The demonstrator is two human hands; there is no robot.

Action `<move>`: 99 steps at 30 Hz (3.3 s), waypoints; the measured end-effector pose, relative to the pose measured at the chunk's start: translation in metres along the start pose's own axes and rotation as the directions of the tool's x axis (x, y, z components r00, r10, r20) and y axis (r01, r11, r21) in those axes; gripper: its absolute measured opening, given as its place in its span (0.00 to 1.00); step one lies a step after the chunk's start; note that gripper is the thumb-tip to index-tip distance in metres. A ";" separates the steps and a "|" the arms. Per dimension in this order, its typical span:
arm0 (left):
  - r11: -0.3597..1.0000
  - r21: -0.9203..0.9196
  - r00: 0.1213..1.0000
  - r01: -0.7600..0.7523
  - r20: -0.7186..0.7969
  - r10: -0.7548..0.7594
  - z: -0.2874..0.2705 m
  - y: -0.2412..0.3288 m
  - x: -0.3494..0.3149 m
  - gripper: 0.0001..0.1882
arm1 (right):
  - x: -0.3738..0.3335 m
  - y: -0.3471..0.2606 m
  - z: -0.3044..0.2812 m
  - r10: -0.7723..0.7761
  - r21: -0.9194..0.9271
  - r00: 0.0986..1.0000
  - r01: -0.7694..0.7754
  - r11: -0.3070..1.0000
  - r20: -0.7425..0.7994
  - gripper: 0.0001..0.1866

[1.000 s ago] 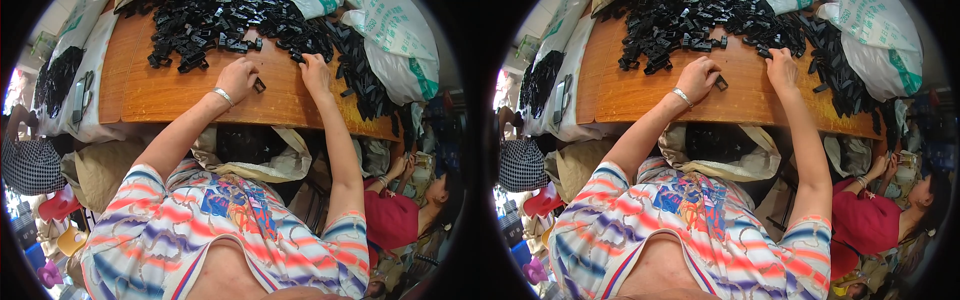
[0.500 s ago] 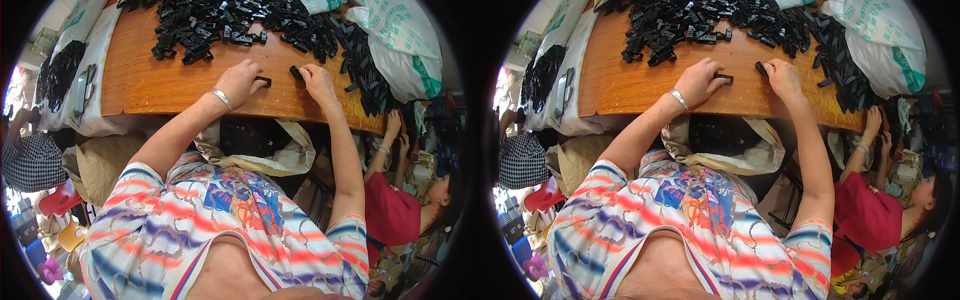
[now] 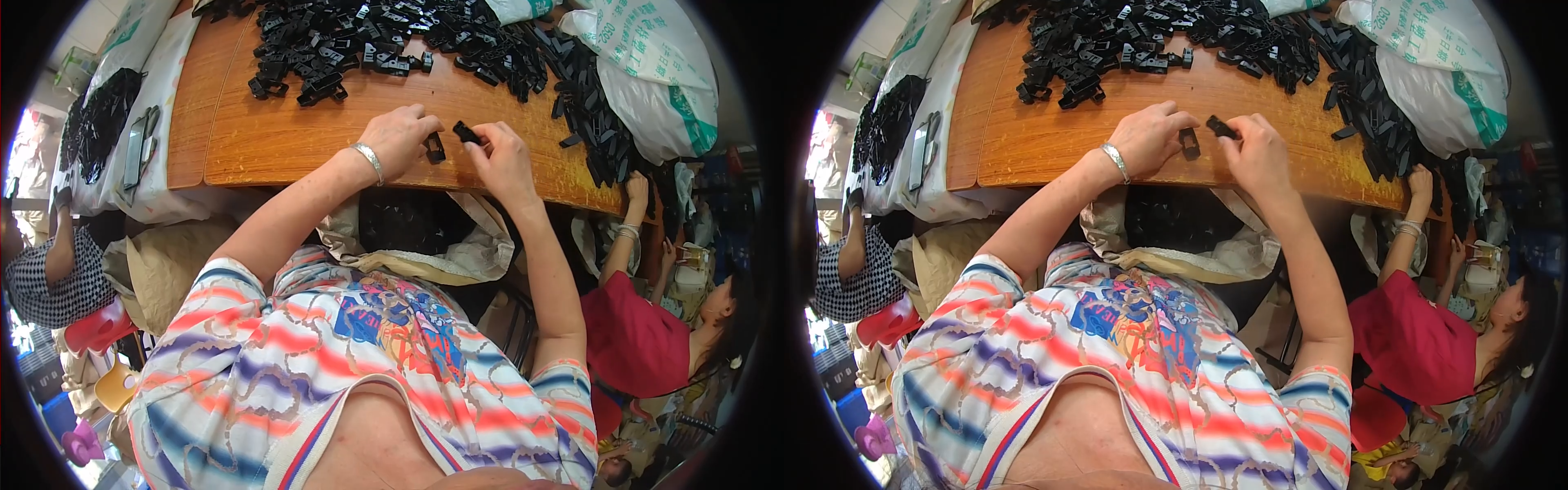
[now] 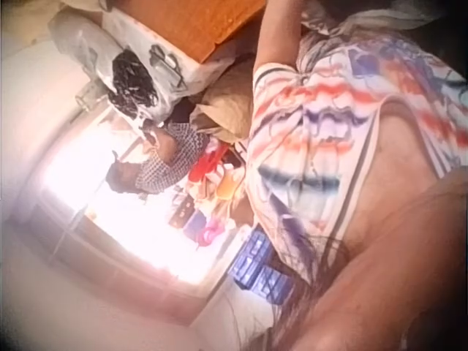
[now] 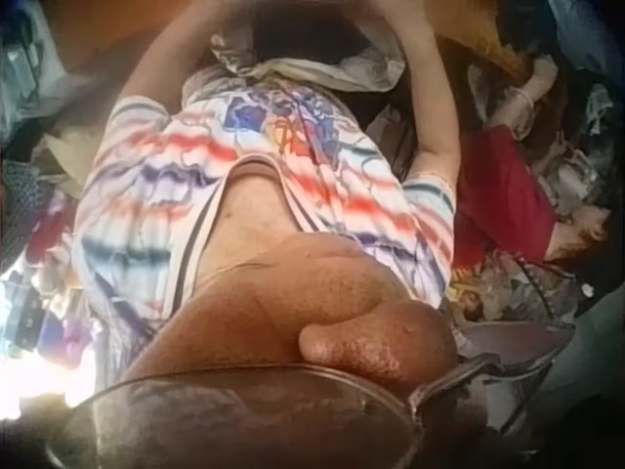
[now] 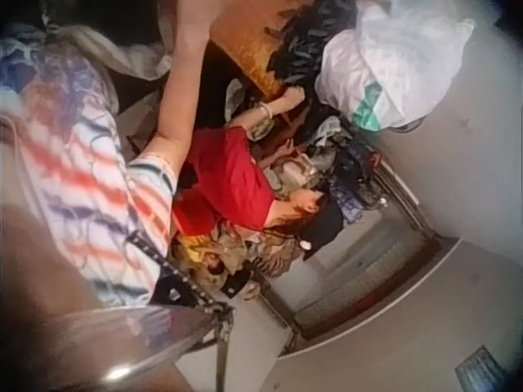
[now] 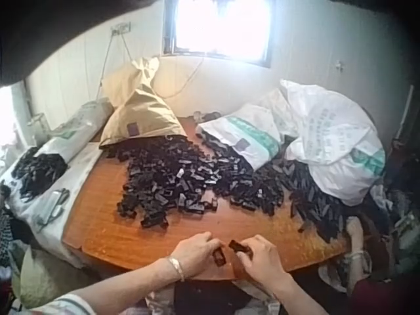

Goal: Inspecting and sorting small black plastic components on a workbench in a workshop environment.

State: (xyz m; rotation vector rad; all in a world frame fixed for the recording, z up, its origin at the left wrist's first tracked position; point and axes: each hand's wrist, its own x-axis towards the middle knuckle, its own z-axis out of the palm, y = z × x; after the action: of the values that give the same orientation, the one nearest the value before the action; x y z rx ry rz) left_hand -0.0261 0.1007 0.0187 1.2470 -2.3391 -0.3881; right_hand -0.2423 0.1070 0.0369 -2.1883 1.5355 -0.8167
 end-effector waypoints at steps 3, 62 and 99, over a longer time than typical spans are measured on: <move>0.997 -0.071 1.000 0.021 0.019 -0.020 0.004 -0.006 0.005 0.15 | -0.009 -0.016 0.009 -0.007 0.073 1.000 0.006 0.997 0.013 0.10; 0.995 -0.099 0.921 -0.026 -0.390 -0.015 -0.012 -0.034 0.037 0.15 | 0.099 0.068 0.015 0.010 -0.410 0.987 -0.077 0.909 -0.162 0.13; 0.991 -0.129 0.971 -0.021 -0.239 -0.011 0.019 -0.039 0.004 0.14 | 0.031 -0.013 0.028 -0.275 -0.020 0.961 0.276 0.961 0.029 0.12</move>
State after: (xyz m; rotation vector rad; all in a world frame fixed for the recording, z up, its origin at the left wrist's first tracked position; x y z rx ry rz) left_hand -0.0103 0.0762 -0.0136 1.1571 -2.0790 -0.3611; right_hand -0.2079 0.0815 0.0309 -2.4563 1.2492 -0.8512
